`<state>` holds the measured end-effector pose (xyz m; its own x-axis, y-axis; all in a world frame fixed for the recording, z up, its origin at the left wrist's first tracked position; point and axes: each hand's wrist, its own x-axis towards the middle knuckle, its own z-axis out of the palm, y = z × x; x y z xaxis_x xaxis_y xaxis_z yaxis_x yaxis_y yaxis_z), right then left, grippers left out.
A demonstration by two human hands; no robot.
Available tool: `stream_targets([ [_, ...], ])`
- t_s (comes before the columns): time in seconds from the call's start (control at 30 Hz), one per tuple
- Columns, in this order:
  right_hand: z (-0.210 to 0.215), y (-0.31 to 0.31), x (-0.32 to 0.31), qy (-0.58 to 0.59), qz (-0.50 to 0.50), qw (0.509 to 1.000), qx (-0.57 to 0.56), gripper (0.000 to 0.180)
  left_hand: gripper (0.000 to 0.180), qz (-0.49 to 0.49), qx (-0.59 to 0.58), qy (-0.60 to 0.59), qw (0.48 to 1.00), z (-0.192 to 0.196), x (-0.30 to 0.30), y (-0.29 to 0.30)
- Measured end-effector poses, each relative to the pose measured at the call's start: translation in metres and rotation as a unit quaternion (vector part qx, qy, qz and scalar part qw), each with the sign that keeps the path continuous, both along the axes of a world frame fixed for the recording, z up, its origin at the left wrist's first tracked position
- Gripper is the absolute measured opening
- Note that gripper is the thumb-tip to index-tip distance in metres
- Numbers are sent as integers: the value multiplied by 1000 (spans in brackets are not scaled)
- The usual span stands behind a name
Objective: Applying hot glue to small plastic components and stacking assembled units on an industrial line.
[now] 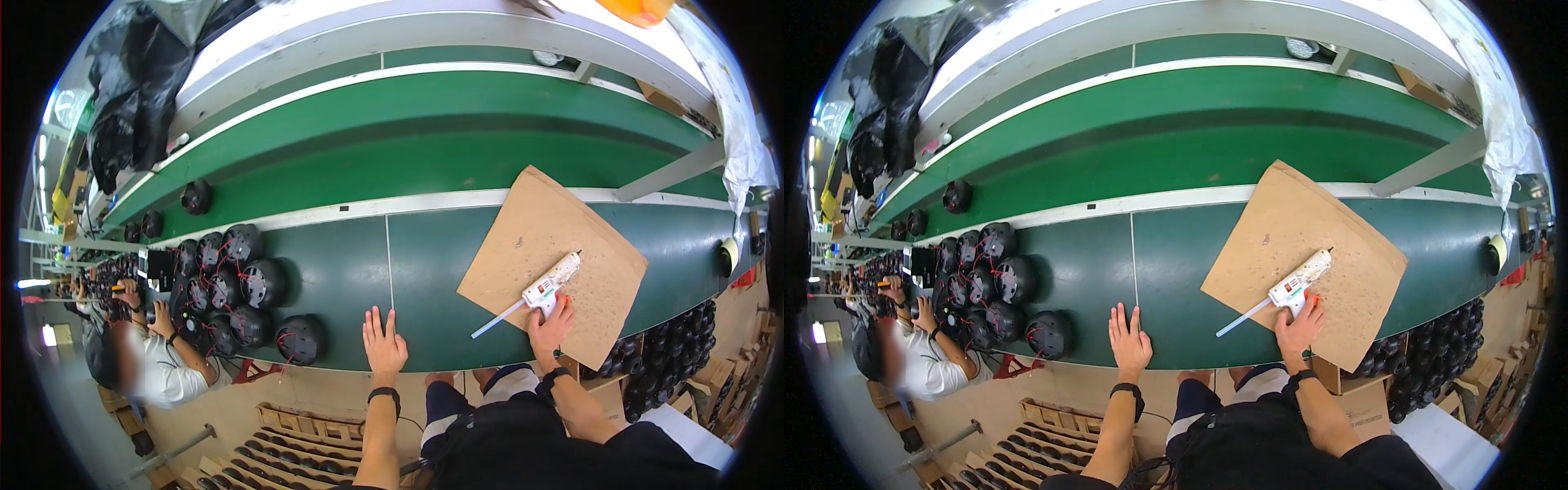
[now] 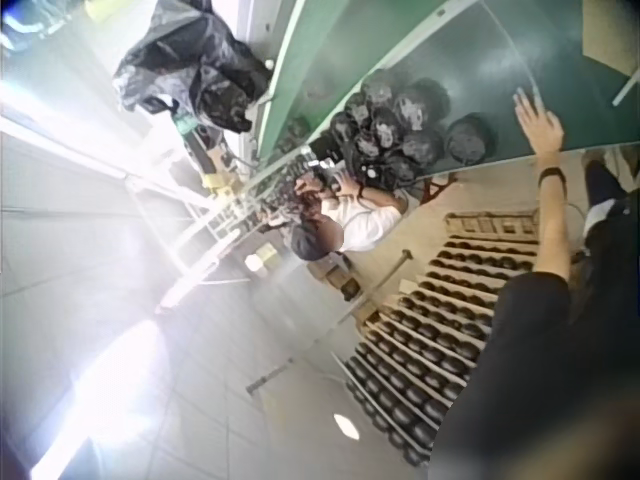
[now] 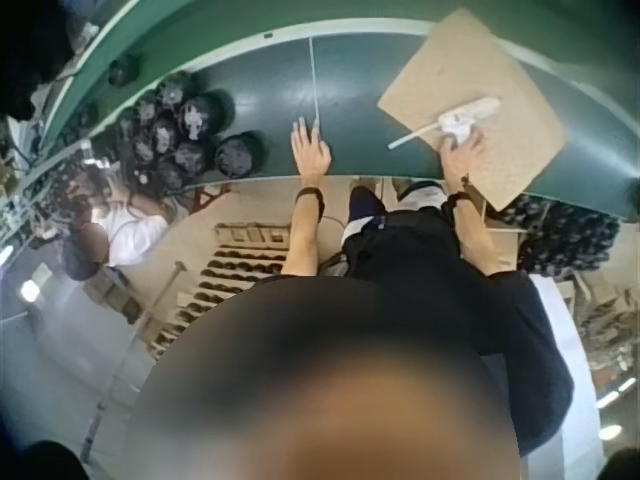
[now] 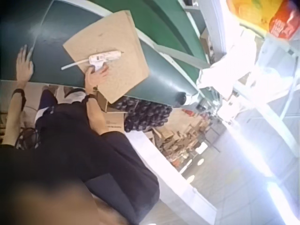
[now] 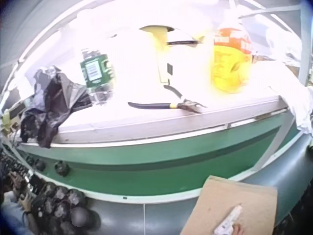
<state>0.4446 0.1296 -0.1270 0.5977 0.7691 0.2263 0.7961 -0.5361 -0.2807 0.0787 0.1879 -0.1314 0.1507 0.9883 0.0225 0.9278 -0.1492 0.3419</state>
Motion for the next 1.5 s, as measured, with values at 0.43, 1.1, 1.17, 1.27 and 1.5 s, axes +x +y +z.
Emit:
stream_targets([
  [0.43, 1, 33, 31, 69, -168, 983, -24, 34, 62, 5, 11, -17, 1000, 4, -5, -1],
  [1.1, -8, 38, 31, 4, -210, 978, 11, 30, 63, -47, 3, 70, 996, -1, 10, 6],
  [1.17, -5, 35, 30, 9, -219, 976, -5, 30, 63, -45, -4, 78, 996, -1, 14, 0],
  [1.27, -7, 37, 29, 18, -212, 977, 7, 29, 61, 36, 14, 82, 996, -5, 31, -1],
  [1.5, -10, 37, 29, 50, -205, 977, 15, 31, 58, 120, 45, 92, 987, -10, 57, 4],
])
